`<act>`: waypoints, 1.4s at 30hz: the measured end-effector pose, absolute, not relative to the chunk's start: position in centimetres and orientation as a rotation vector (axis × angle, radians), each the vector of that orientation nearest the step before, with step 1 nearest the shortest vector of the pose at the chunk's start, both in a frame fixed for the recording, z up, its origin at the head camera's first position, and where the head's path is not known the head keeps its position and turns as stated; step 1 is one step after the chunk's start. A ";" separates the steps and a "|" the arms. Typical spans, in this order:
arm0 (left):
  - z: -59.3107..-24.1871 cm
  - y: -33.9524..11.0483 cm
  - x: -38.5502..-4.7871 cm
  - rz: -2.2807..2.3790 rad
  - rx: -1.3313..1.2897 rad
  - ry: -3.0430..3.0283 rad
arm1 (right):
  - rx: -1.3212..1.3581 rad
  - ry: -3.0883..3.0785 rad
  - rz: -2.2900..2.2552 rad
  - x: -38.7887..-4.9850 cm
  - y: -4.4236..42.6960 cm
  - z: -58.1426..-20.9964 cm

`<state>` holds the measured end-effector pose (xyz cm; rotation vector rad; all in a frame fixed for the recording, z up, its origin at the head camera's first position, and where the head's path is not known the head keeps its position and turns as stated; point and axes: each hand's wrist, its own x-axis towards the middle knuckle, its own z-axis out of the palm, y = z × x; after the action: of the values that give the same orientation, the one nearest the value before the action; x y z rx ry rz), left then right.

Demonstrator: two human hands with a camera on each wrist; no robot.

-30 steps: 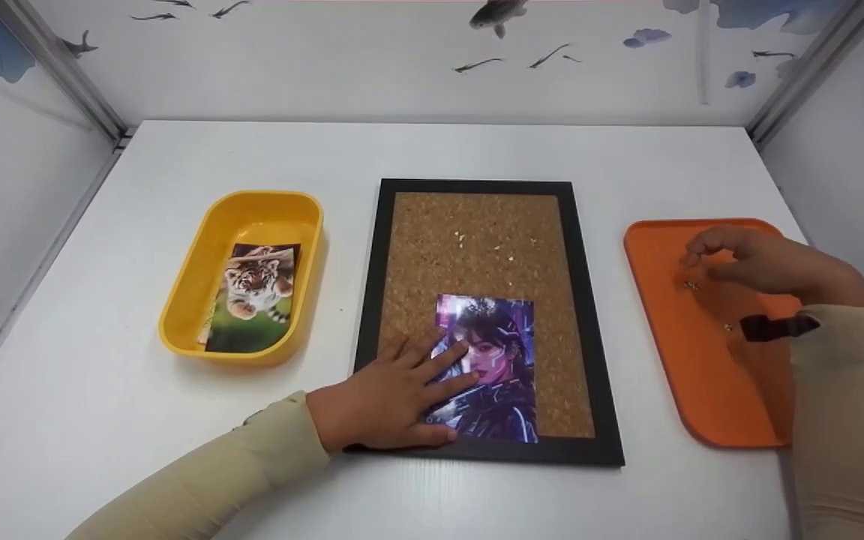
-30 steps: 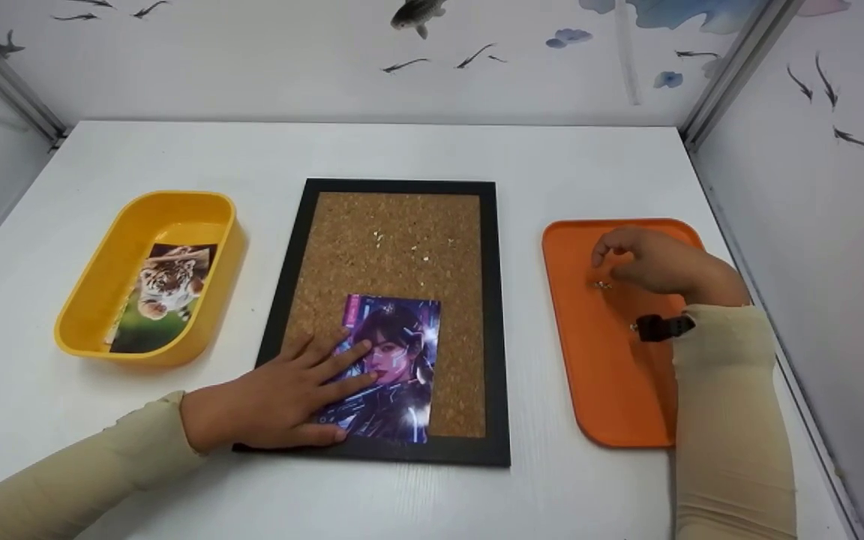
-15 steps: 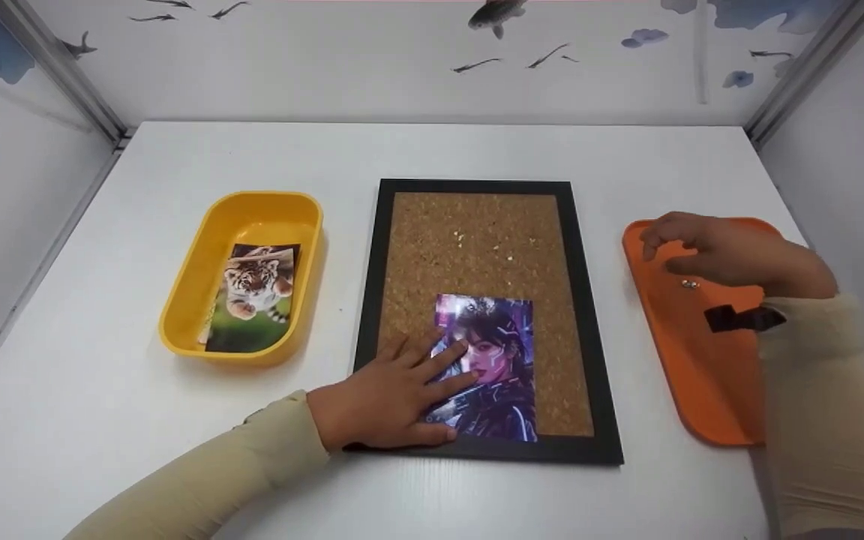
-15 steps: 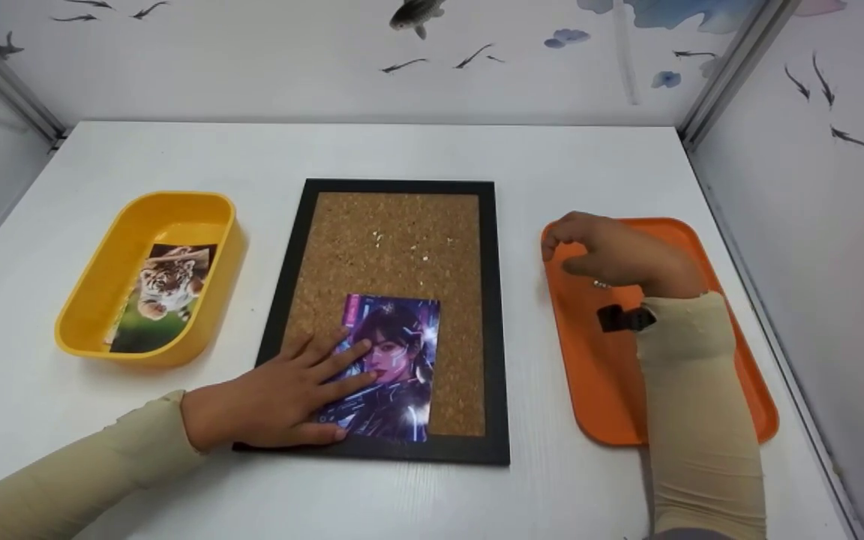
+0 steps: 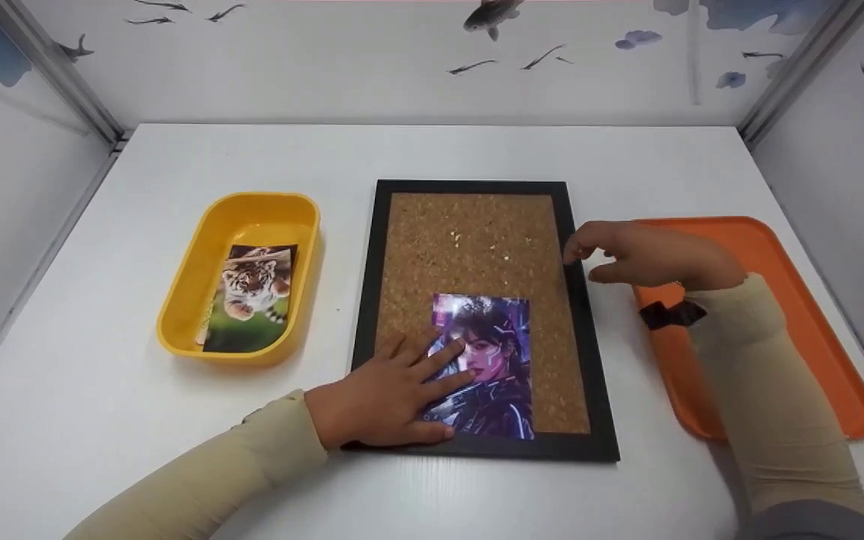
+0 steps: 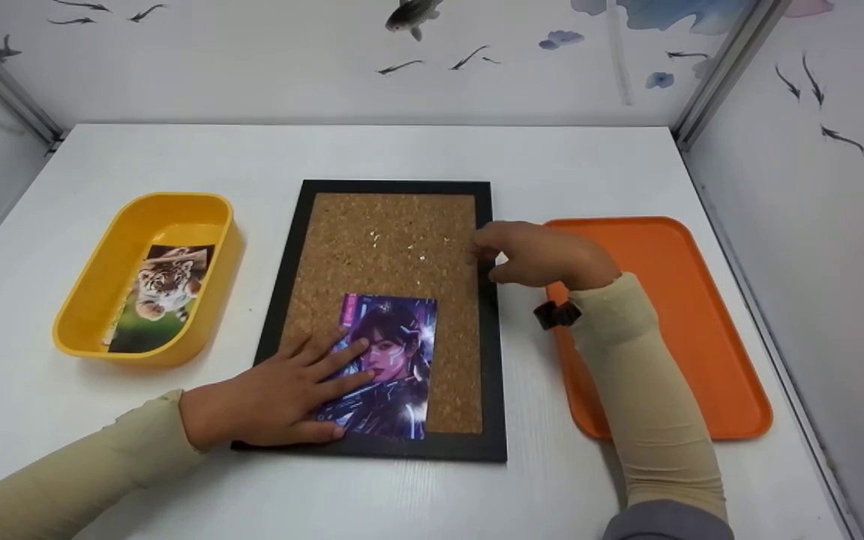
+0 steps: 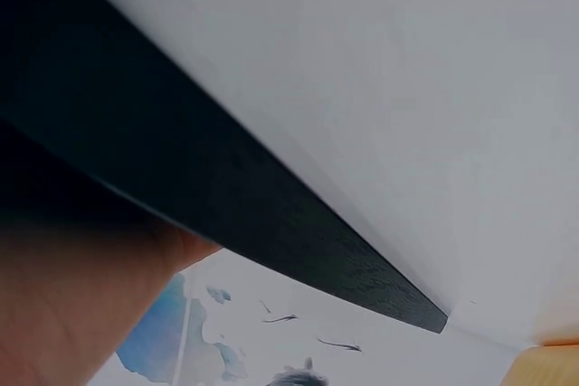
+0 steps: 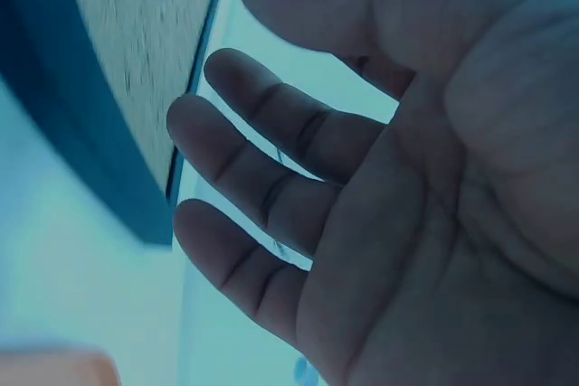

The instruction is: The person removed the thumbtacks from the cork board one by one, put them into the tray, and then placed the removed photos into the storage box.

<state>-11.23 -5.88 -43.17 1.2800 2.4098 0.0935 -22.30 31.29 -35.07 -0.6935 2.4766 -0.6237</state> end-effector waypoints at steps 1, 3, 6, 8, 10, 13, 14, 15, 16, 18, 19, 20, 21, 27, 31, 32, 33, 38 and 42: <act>-43.2 -5.9 -11.2 0.089 1.276 2.413 | -0.725 2.468 -0.610 -22.5 30.7 -35.2; -43.2 -6.0 -11.2 0.086 1.273 2.415 | -0.782 2.440 -0.604 -22.7 29.7 -35.4; -43.3 -5.9 -11.2 0.082 1.275 2.419 | -0.870 2.401 -0.601 -22.8 28.4 -35.9; -43.4 -5.9 -11.2 0.084 1.273 2.417 | -0.914 2.381 -0.583 -22.8 27.6 -36.2; -43.4 -5.8 -11.2 0.081 1.271 2.417 | -0.930 2.377 -0.554 -22.8 26.9 -36.5; -43.5 -5.9 -11.2 0.079 1.262 2.412 | -0.901 2.383 -0.518 -22.7 25.9 -36.9; -43.5 -5.9 -11.2 0.079 1.261 2.412 | -0.892 2.381 -0.518 -22.7 25.6 -37.0; -43.5 -5.9 -11.2 0.078 1.263 2.411 | -0.886 2.380 -0.519 -22.7 25.3 -37.2; -43.5 -5.9 -11.2 0.080 1.264 2.411 | -0.883 2.382 -0.518 -22.7 25.1 -37.3; -43.6 -6.0 -11.2 0.078 1.268 2.410 | -0.897 2.383 -0.518 -22.7 24.7 -37.6; -43.6 -6.0 -11.2 0.075 1.270 2.411 | -0.909 2.383 -0.518 -22.8 24.5 -37.7; -43.6 -6.0 -11.2 0.071 1.274 2.412 | -0.919 2.384 -0.518 -22.8 24.3 -37.8; -43.6 -6.0 -11.3 0.070 1.277 2.412 | -0.925 2.387 -0.515 -22.8 24.1 -38.0; -43.5 -5.9 -11.2 0.065 1.282 2.421 | -0.962 2.389 -0.523 -22.8 23.6 -38.5; -43.3 -6.0 -11.1 0.060 1.283 2.427 | -1.005 2.374 -0.538 -22.7 23.3 -38.9; -43.3 -6.0 -11.1 0.059 1.286 2.430 | -1.004 2.374 -0.536 -22.7 23.3 -39.0; -43.3 -6.0 -11.1 0.055 1.295 2.436 | -0.994 2.374 -0.533 -22.6 23.2 -39.1; -43.3 -5.9 -11.0 0.047 1.316 2.455 | -0.905 2.393 -0.503 -22.3 23.0 -39.3; -43.3 -5.7 -11.1 0.049 1.306 2.449 | -0.888 2.402 -0.508 -22.2 22.9 -39.4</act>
<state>-11.14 -5.75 -43.33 1.3062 2.4494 0.0486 -22.19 22.94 -39.44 -0.8880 2.4017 -0.5077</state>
